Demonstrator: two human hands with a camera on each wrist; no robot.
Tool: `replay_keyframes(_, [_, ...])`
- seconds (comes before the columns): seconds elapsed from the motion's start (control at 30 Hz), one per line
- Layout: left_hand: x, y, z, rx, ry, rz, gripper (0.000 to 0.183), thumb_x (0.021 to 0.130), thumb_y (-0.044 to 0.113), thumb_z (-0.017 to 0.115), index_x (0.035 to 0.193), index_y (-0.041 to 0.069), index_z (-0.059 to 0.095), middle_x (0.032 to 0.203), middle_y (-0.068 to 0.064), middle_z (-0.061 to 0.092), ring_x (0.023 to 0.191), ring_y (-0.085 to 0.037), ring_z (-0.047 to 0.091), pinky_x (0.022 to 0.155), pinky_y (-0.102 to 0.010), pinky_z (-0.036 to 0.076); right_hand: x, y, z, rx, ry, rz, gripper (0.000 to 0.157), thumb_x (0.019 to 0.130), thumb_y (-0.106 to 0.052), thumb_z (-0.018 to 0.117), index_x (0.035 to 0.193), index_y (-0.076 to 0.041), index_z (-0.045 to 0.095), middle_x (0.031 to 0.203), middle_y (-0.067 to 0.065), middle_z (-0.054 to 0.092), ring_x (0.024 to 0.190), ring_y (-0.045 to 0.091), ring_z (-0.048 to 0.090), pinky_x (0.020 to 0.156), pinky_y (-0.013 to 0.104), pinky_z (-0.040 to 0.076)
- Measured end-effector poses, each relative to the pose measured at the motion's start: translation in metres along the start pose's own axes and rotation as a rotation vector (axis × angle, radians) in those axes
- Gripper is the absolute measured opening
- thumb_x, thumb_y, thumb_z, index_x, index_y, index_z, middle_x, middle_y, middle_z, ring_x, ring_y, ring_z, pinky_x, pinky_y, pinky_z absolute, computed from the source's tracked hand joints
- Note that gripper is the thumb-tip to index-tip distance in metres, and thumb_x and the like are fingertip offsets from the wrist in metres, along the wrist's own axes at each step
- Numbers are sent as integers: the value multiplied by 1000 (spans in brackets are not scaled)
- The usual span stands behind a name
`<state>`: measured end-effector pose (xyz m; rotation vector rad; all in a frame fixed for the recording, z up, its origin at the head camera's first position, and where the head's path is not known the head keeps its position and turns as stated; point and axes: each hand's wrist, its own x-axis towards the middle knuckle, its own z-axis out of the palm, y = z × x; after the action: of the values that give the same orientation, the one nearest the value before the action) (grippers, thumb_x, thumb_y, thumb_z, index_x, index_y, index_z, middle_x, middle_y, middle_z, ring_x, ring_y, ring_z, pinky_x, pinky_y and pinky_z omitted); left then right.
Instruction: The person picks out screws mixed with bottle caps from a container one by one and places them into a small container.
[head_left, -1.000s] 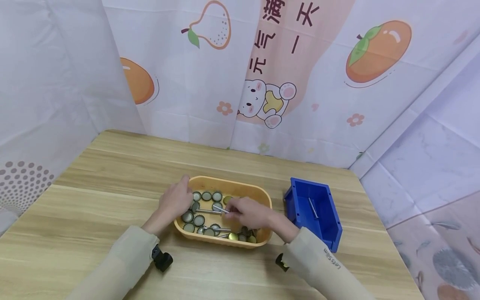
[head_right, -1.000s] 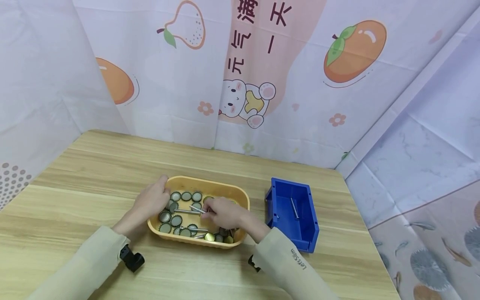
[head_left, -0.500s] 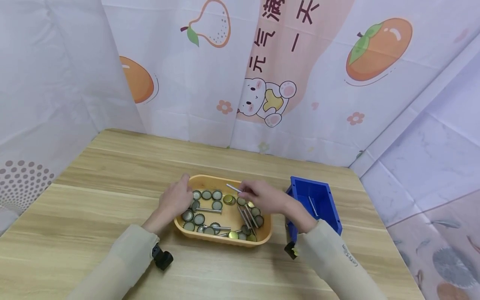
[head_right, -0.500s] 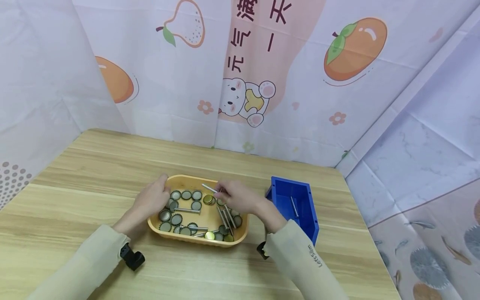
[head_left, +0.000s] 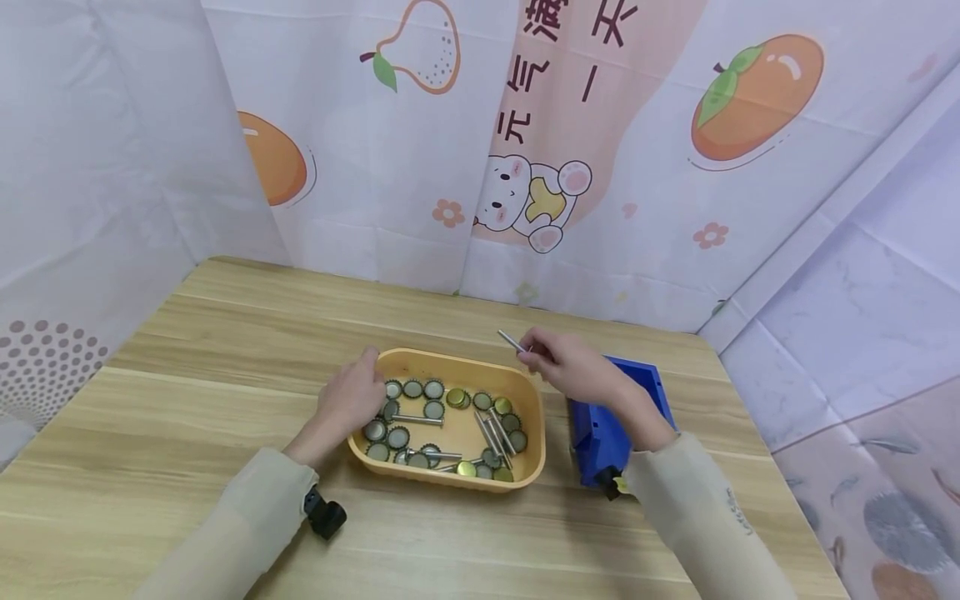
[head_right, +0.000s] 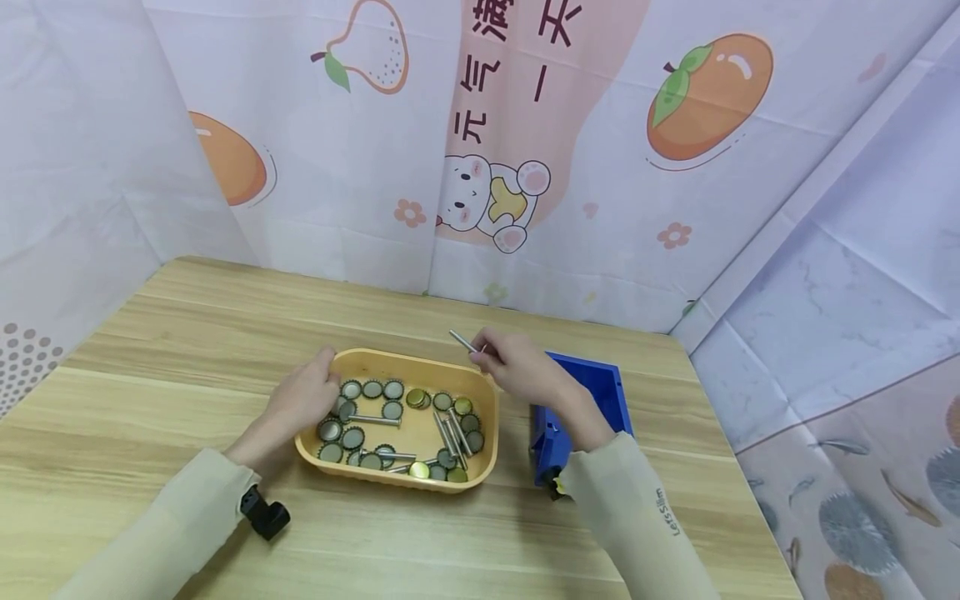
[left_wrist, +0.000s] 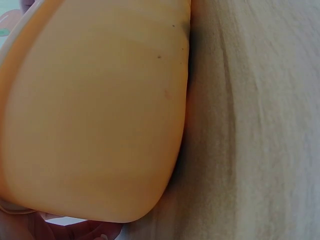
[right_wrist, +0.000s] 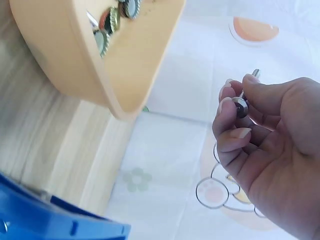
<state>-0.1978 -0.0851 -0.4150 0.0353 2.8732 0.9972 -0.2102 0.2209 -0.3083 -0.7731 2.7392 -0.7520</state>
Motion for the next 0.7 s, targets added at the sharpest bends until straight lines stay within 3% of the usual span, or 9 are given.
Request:
replay_keyframes(0.4, [1, -1, 0, -2, 2, -2, 27, 97, 16, 41, 120, 5, 48, 81, -11, 59, 61, -22, 52, 50, -32, 38, -9, 32, -24, -48, 76, 34, 11, 100, -11, 54, 98, -4, 62, 77, 3, 64, 70, 18, 60, 63, 26, 49])
replay_keyframes(0.7, [1, -2, 1, -5, 1, -1, 25, 97, 16, 41, 118, 6, 49, 81, -11, 60, 62, -23, 52, 52, -33, 38, -23, 50, -37, -59, 71, 121, 15, 102, -14, 52, 98, -3, 61, 80, 12, 63, 71, 19, 58, 62, 26, 47])
